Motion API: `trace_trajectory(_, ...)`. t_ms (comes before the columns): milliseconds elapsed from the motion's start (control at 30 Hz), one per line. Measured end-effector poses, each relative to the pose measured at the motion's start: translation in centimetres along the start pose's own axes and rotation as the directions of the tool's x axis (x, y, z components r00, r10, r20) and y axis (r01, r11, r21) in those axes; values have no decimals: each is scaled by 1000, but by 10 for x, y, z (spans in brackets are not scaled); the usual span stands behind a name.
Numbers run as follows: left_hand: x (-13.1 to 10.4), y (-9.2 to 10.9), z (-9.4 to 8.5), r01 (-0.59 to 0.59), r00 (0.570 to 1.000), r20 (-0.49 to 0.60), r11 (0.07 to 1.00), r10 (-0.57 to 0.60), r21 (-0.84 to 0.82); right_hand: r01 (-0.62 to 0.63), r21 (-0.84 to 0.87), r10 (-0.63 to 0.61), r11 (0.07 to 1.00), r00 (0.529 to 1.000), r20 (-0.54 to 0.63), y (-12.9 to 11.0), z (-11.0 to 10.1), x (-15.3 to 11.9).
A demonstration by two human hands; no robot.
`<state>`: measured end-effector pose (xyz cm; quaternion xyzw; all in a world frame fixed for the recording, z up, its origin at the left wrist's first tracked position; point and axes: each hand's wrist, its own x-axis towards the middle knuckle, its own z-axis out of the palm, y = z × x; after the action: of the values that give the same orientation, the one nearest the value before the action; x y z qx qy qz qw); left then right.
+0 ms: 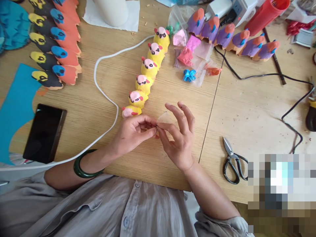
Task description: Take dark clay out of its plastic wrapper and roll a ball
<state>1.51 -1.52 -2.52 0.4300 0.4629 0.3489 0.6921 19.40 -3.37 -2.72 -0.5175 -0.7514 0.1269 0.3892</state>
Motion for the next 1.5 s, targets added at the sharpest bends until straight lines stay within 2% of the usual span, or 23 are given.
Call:
trace_trajectory(133, 3, -3, -2, -8, 1000, 22, 1000, 8, 27, -95, 153, 95, 984, 995, 6, 4, 2, -1)
trace_trajectory(233, 5, -5, -3, 20, 1000, 7, 1000, -20, -6, -233, 353, 238, 906, 971, 29, 6, 0, -2)
trace_trajectory(333, 7, -5, -2, 55, 998, -9, 994, -57, -90, -286, 454, 296, 844, 954, 51, 6, -3, -2)
trace_trajectory(700, 9, 1, 1, 174, 984, 21, 946, -175, -275, -266, 425, 278, 865, 960, 35, 0, -15, 4)
trace_trajectory(800, 9, 1, 1, 160, 986, 1, 941, -168, -298, -281, 464, 281, 840, 957, 69, 3, -20, 6)
trace_trajectory(900, 8, 0, 0, 135, 990, -3, 945, -143, -298, -334, 508, 336, 794, 937, 92, 6, -20, 6)
trace_trajectory(1033, 5, 2, -1, 170, 985, 81, 948, -153, -270, -384, 551, 410, 741, 908, 81, 5, -12, 1)
trace_trajectory(1100, 5, 3, -1, 187, 980, 115, 945, -161, -270, -380, 556, 393, 739, 914, 102, 3, -8, -2)
trace_trajectory(1200, 6, 1, -1, 110, 990, 107, 968, -88, -225, -384, 530, 367, 756, 919, 144, -1, -5, -5)
trace_trajectory(1300, 7, -2, 0, 32, 998, 51, 990, -25, -136, -384, 540, 408, 749, 909, 81, -2, -5, -4)
trace_trajectory(1400, 7, -1, 0, 24, 1000, -7, 993, -25, -114, -359, 579, 477, 732, 877, -60, 0, -9, 1)
trace_trajectory(1500, 7, 1, 0, 0, 998, -65, 996, -6, -91, -339, 560, 483, 756, 866, -128, 3, -16, 6)
